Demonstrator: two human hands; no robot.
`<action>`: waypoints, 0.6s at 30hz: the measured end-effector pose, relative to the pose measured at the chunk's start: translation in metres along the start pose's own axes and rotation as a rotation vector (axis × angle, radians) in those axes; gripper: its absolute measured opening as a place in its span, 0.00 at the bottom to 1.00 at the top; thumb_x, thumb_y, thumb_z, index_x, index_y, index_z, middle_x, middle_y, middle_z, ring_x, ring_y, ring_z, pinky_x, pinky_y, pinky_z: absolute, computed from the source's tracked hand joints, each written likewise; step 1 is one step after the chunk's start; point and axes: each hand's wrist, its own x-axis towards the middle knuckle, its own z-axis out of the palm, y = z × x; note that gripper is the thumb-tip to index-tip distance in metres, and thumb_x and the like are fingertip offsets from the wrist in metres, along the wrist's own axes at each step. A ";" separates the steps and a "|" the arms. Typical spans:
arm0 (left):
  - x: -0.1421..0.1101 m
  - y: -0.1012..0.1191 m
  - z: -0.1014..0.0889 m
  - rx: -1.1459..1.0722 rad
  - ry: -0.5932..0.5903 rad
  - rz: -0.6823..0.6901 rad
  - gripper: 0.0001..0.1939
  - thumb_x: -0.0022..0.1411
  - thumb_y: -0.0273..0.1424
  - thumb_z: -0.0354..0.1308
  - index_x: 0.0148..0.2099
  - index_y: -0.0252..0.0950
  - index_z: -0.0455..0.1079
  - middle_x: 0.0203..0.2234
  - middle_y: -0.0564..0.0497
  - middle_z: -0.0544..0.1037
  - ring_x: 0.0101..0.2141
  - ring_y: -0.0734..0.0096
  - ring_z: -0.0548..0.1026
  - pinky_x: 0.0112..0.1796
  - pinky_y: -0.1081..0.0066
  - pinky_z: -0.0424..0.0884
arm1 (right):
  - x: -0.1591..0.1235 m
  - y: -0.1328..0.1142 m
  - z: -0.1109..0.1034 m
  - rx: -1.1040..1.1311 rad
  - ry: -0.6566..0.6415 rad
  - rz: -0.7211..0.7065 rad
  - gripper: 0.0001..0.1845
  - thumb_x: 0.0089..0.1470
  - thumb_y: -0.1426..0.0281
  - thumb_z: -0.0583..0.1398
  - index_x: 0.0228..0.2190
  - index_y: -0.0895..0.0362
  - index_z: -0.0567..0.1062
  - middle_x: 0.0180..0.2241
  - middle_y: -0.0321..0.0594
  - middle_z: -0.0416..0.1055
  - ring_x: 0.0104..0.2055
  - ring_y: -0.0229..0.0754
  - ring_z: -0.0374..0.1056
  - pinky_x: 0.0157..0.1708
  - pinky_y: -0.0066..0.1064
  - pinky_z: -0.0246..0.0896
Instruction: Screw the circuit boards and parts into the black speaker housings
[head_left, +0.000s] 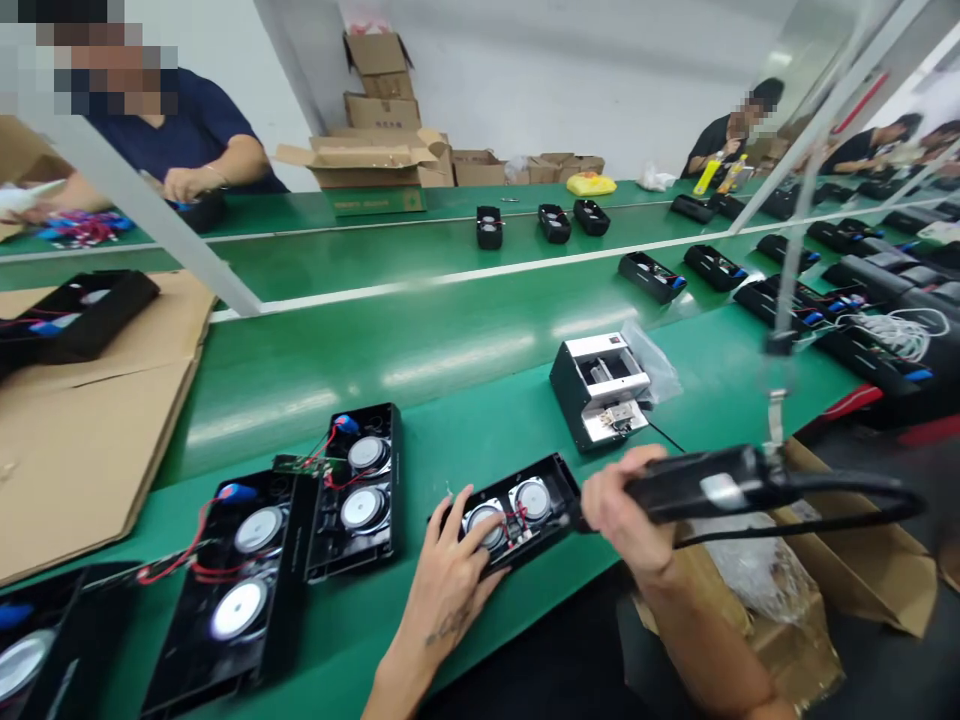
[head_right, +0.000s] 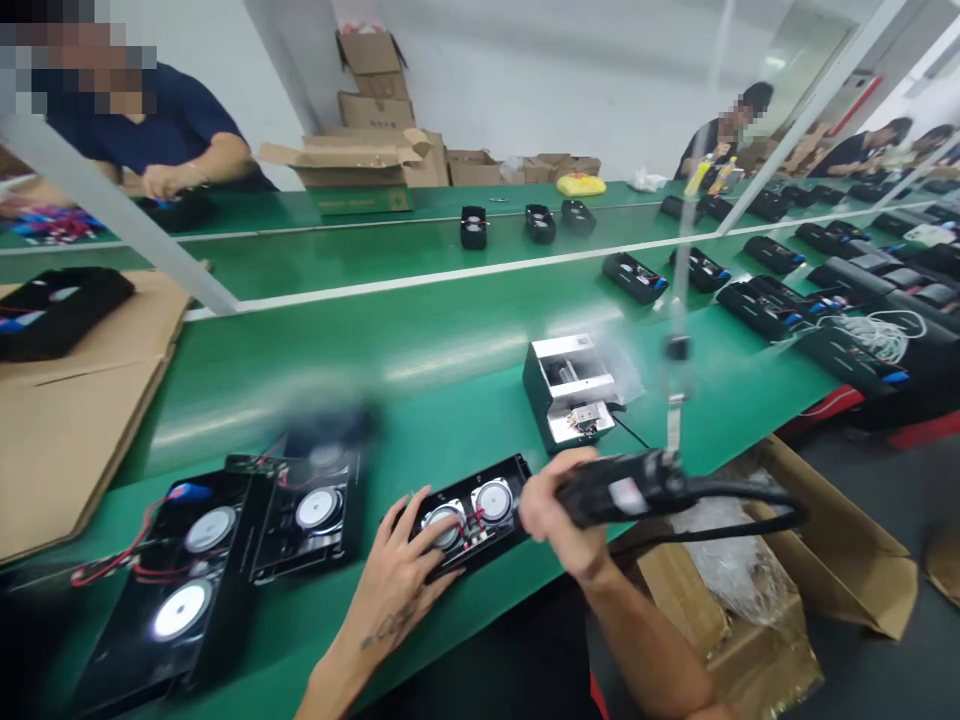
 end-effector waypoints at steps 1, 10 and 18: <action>-0.003 0.000 -0.006 -0.005 0.003 0.009 0.10 0.68 0.34 0.69 0.32 0.40 0.76 0.56 0.50 0.83 0.72 0.38 0.65 0.70 0.37 0.63 | 0.004 -0.001 -0.015 0.037 0.069 -0.027 0.14 0.67 0.56 0.64 0.45 0.43 0.64 0.19 0.19 0.54 0.16 0.36 0.52 0.18 0.30 0.55; 0.027 0.034 -0.018 0.010 0.012 -0.001 0.09 0.72 0.36 0.65 0.52 0.40 0.78 0.45 0.48 0.86 0.54 0.53 0.81 0.61 0.48 0.75 | 0.002 0.056 -0.080 -0.151 0.268 0.069 0.20 0.61 0.64 0.72 0.49 0.52 0.71 0.20 0.24 0.69 0.18 0.37 0.64 0.21 0.32 0.63; 0.036 0.045 0.013 0.209 -0.163 -0.061 0.05 0.73 0.34 0.63 0.46 0.40 0.79 0.35 0.47 0.82 0.43 0.52 0.76 0.49 0.50 0.73 | -0.004 0.066 -0.074 -0.172 0.226 0.097 0.20 0.59 0.63 0.72 0.48 0.53 0.74 0.22 0.26 0.71 0.18 0.37 0.66 0.20 0.31 0.64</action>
